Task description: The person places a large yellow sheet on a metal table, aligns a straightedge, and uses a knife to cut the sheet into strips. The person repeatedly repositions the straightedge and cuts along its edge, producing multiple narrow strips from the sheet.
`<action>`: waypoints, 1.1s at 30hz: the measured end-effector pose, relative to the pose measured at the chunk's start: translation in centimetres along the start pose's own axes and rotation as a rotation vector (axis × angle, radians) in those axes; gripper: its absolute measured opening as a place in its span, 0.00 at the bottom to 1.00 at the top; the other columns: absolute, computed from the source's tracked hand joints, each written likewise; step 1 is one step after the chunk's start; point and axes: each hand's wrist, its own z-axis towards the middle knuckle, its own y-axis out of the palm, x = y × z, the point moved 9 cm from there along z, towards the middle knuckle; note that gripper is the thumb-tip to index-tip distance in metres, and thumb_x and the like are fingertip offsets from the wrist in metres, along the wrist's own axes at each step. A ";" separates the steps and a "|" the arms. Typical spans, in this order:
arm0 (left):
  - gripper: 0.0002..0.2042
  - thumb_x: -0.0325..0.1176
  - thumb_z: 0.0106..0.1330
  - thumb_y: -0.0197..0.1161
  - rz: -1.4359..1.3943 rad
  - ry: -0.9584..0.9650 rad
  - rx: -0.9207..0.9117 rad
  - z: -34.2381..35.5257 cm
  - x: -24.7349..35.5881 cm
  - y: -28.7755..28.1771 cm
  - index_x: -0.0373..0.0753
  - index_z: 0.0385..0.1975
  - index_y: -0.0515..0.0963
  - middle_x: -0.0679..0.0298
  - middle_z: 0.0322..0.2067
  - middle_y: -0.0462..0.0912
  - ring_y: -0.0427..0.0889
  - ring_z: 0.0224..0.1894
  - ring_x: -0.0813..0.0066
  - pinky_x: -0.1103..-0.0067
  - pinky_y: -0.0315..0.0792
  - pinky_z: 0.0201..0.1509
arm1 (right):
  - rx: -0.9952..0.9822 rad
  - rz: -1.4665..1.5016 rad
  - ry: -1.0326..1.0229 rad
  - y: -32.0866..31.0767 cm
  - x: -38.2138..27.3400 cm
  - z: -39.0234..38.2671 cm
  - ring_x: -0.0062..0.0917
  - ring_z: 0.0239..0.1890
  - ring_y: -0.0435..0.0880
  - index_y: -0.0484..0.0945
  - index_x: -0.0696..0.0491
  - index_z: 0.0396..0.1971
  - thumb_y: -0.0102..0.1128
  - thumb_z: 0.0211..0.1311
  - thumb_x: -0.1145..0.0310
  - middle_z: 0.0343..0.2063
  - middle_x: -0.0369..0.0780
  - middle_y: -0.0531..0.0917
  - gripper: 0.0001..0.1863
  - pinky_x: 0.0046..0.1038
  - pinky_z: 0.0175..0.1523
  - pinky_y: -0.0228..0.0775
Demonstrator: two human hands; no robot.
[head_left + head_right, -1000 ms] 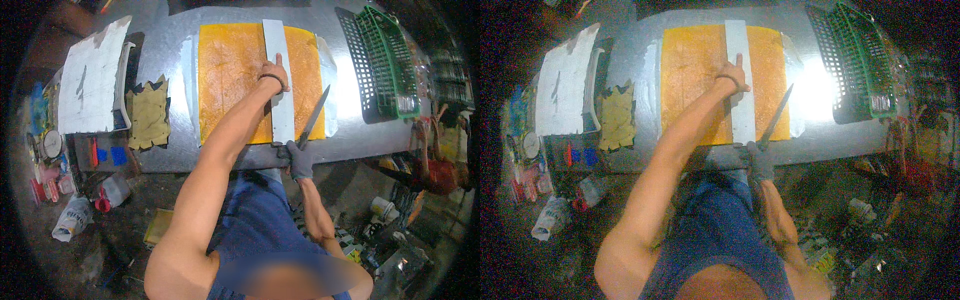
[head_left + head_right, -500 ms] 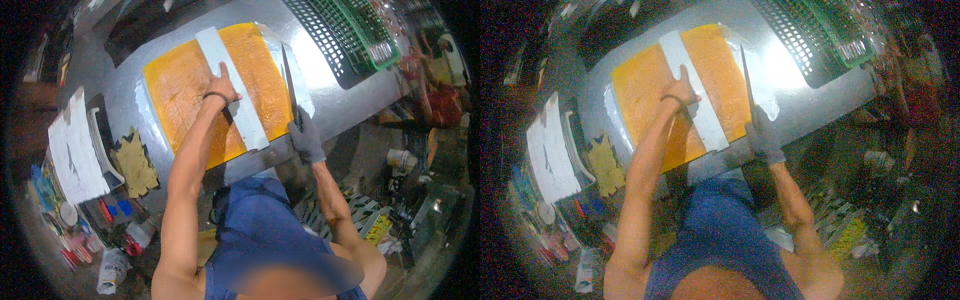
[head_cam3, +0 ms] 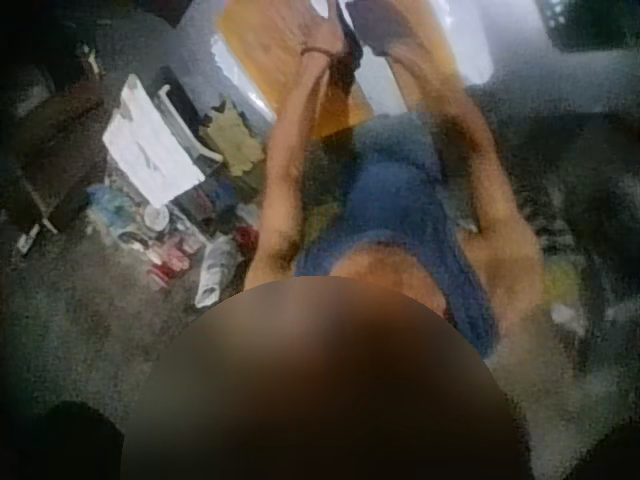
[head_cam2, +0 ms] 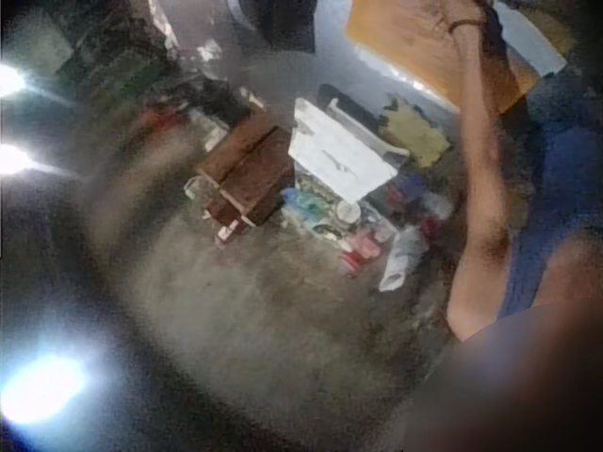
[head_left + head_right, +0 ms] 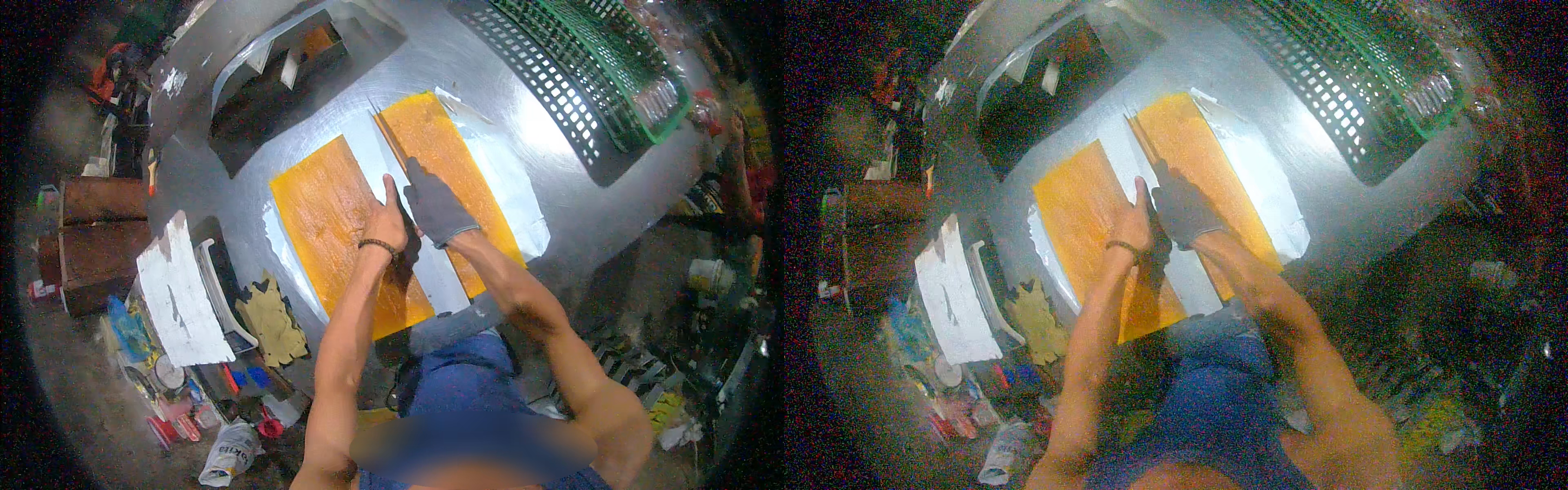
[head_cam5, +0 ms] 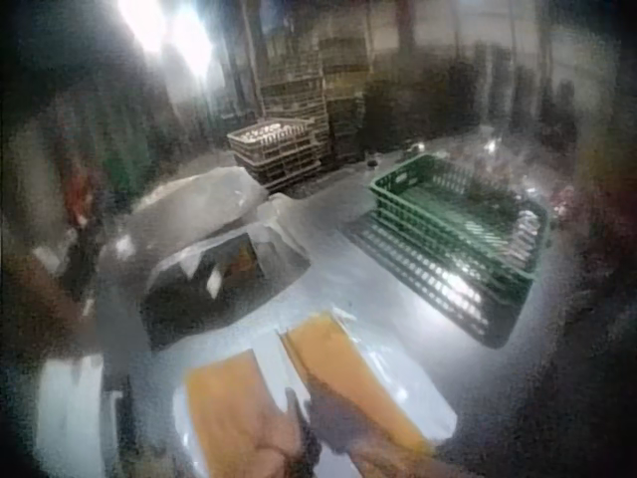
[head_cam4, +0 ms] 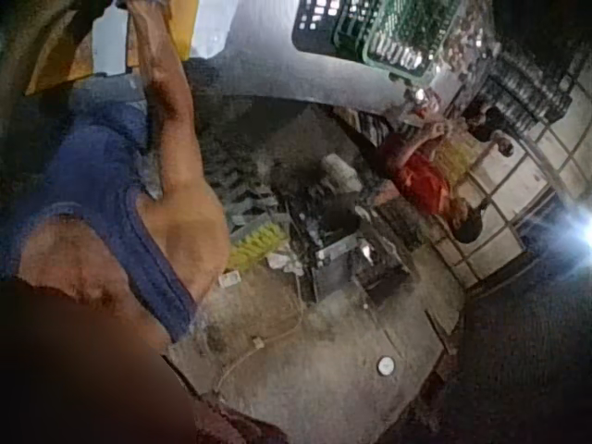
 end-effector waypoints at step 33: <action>0.46 0.25 0.62 0.60 0.071 0.084 0.107 -1.5 1.6 -1.8 0.41 0.78 0.40 0.23 0.44 0.72 0.79 0.45 0.29 0.56 0.76 0.52 | -0.128 -0.095 0.188 -0.9 -2.1 -0.8 0.56 0.50 0.82 0.65 0.62 0.62 0.47 0.73 0.65 0.49 0.62 0.80 0.23 0.50 0.53 0.74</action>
